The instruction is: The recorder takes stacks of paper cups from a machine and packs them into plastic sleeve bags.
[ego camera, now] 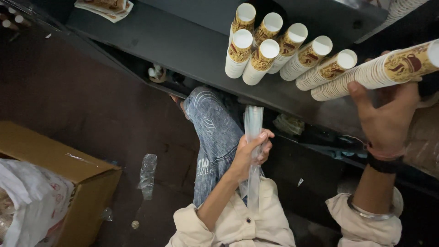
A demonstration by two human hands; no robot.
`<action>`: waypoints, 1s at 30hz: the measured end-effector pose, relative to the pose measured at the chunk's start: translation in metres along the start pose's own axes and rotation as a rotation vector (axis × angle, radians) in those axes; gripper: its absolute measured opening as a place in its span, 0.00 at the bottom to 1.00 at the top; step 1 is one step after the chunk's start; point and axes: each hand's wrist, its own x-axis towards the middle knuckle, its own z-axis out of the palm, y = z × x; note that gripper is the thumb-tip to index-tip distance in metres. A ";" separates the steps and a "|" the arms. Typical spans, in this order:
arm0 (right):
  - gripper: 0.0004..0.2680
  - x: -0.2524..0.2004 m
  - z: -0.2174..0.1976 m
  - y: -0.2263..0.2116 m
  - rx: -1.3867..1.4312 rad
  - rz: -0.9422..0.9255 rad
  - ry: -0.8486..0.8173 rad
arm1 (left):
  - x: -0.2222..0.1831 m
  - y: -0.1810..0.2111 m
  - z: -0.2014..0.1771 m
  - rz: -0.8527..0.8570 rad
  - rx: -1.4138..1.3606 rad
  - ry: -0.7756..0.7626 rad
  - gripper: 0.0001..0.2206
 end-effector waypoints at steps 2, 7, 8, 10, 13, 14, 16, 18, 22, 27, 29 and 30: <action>0.21 0.001 -0.002 -0.002 0.048 0.021 -0.004 | 0.000 0.001 0.000 0.020 0.009 -0.015 0.13; 0.21 0.001 -0.004 -0.001 0.103 0.058 0.026 | -0.001 0.002 0.001 0.018 0.013 -0.018 0.13; 0.21 0.001 -0.005 0.000 0.101 0.045 0.034 | -0.001 0.003 0.001 0.021 0.011 -0.023 0.13; 0.21 -0.004 -0.011 0.014 0.043 -0.028 0.041 | -0.002 0.003 0.003 0.038 0.052 -0.009 0.13; 0.19 -0.006 -0.020 0.011 -0.072 -0.130 0.060 | -0.002 0.004 0.004 0.045 0.069 0.001 0.13; 0.18 -0.006 -0.023 0.006 -0.130 -0.158 0.073 | -0.002 0.005 0.004 0.034 0.047 -0.002 0.13; 0.16 -0.016 -0.026 0.002 -0.144 -0.121 0.081 | -0.002 0.004 0.003 0.031 0.029 -0.003 0.13; 0.15 -0.029 -0.030 0.004 -0.160 -0.086 0.091 | -0.001 0.003 0.002 0.027 0.012 -0.007 0.13; 0.20 -0.045 -0.018 0.009 -0.080 0.102 0.184 | 0.000 0.001 0.001 0.019 0.009 -0.004 0.13; 0.22 -0.077 0.026 0.044 -0.001 0.293 0.181 | 0.000 0.001 0.001 -0.003 0.028 0.009 0.13; 0.22 -0.077 0.038 0.039 0.083 0.273 0.180 | -0.001 0.001 0.002 0.010 0.022 0.011 0.13; 0.22 -0.076 0.038 0.040 0.084 0.273 0.180 | -0.001 0.001 0.003 0.010 0.023 0.011 0.13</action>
